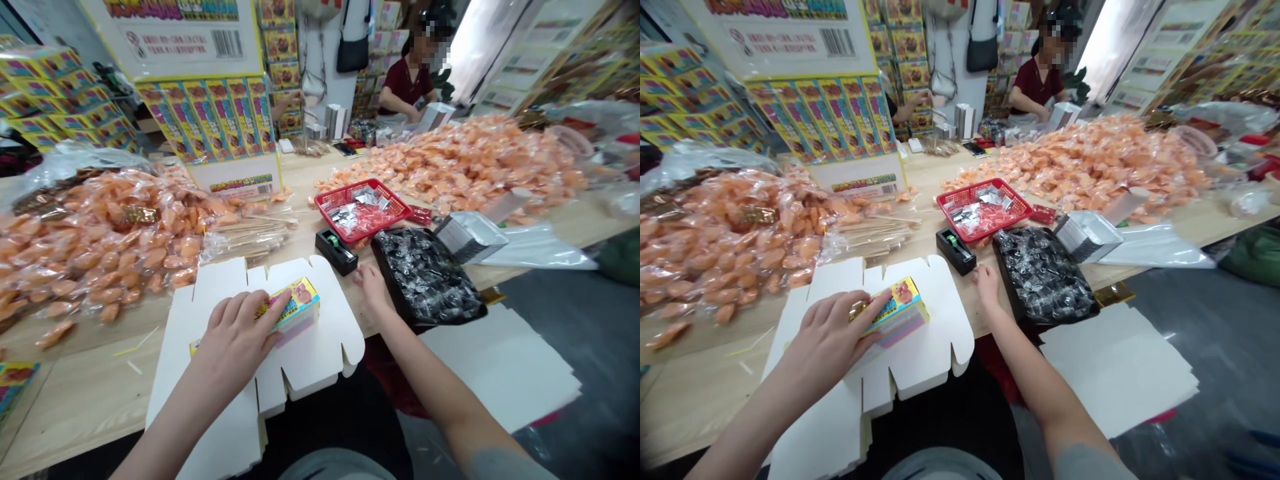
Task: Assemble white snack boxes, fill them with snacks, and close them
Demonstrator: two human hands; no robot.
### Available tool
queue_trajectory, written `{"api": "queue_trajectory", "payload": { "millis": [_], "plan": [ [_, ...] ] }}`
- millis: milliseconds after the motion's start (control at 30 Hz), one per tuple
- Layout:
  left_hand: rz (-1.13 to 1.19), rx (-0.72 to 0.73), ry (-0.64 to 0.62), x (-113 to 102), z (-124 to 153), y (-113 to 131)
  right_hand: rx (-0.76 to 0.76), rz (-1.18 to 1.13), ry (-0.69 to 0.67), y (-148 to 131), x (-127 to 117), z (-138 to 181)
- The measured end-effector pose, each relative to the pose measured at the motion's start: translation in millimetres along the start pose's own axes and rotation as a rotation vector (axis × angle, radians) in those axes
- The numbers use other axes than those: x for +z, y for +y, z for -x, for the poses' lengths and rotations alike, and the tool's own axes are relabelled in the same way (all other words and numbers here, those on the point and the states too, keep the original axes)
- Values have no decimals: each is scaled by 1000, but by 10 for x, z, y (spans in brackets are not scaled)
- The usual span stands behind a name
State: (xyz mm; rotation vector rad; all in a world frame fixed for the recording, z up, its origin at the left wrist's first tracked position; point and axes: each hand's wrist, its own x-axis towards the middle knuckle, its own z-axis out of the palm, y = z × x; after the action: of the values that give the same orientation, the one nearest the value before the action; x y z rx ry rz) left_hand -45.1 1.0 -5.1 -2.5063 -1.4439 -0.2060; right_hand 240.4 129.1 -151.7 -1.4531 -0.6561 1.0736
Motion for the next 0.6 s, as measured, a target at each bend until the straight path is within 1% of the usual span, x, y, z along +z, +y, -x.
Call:
{"api": "queue_trajectory", "payload": {
  "millis": [33,100,200,267,333,400,467,533,600],
  "plan": [
    [-1,24,26,-15,8,10,-21,12,-18,-55,-45,137],
    [16,67,45,-53,22,25,-81,48,-103,-230,-144,484],
    [25,92,55,-105,38,48,-199,115,-303,-573,-204,1066],
    [35,112,57,-118,52,68,-180,110,-453,-764,-126,1392],
    [65,118,66,-115,74,89,-75,55,-560,-864,35,1622],
    [106,105,86,-107,105,105,-2,7,-593,-877,226,1750],
    [143,86,111,-107,134,118,15,-10,-571,-845,387,1796],
    [184,74,131,-118,148,134,11,-1,-538,-814,484,1801],
    [227,50,122,-138,136,152,-1,14,-507,-802,521,1804]
  ]
}}
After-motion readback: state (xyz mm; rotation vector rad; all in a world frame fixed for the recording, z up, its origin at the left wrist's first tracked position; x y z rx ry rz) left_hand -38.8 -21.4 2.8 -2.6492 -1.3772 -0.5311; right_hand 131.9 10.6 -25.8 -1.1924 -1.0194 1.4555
